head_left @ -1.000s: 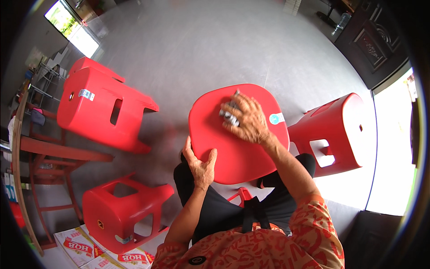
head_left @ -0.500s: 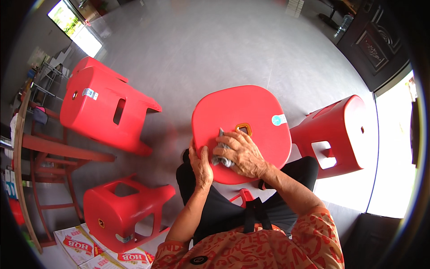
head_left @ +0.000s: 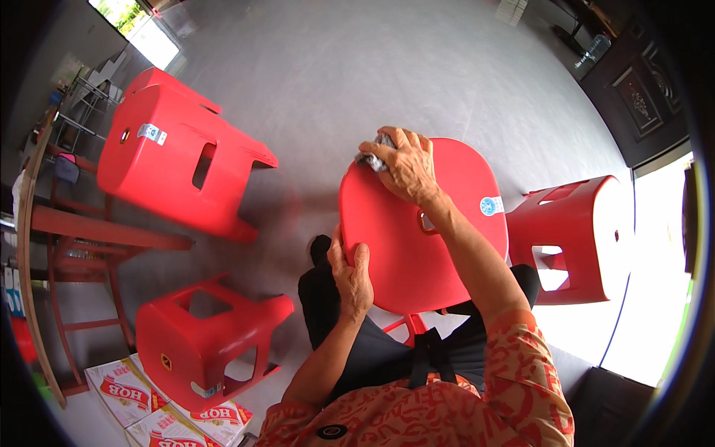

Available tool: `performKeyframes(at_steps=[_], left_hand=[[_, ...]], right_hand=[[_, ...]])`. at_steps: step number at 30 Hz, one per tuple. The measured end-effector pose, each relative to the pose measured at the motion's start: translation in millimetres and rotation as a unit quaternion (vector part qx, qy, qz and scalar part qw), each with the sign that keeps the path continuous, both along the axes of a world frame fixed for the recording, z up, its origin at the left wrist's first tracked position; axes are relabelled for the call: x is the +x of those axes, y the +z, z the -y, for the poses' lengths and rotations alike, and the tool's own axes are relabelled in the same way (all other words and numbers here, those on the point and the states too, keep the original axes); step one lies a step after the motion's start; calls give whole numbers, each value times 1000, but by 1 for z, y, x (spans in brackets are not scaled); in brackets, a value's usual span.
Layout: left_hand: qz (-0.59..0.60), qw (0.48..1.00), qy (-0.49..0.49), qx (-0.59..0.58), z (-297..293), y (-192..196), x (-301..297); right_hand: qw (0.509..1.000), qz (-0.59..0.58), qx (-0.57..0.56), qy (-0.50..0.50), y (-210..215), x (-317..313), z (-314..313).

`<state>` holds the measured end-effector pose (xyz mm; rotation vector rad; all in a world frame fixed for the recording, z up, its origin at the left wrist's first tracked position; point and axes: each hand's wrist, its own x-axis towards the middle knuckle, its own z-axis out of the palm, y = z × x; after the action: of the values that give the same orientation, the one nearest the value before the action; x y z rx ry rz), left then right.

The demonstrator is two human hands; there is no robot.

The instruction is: The person sits on the floor and wipes a red plastic stool with a cloth. They clean the top surface, the sides, and the underside of the stool, rotating it to access different areas. The person handles the stool one at a time, focusing on a single unit throughout the clip.

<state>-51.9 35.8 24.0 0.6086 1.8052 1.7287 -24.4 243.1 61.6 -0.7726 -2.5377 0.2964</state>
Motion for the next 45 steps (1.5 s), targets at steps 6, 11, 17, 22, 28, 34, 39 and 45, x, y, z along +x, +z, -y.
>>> performKeyframes(at_steps=[6, 11, 17, 22, 28, 34, 39, 45], left_hand=[[-21, 1000, 12, -14, -3, 8, 2], [31, 998, 11, 48, -5, -9, -6], [454, 869, -31, 193, 6, -2, -31], [461, 868, -124, 136, -3, -19, -38], [257, 960, -69, 85, -10, -20, -31], [164, 986, 3, 34, -10, -16, -21], [167, 986, -3, 4, -10, -14, -23], [173, 985, 11, 13, -12, -13, -22]], right_hand=[[999, 38, 10, 28, 1, -13, 16], [990, -2, 67, 122, 7, -4, 65], [983, -46, 36, 171, 9, 41, 112], [986, -20, -10, 164, 17, 97, 155], [999, 13, 6, 42, 16, 163, 156], [994, -49, 32, -96, 7, 191, 120], [979, -65, 54, -187, -1, 194, 86], [993, -72, 38, -90, 13, 184, 120]])
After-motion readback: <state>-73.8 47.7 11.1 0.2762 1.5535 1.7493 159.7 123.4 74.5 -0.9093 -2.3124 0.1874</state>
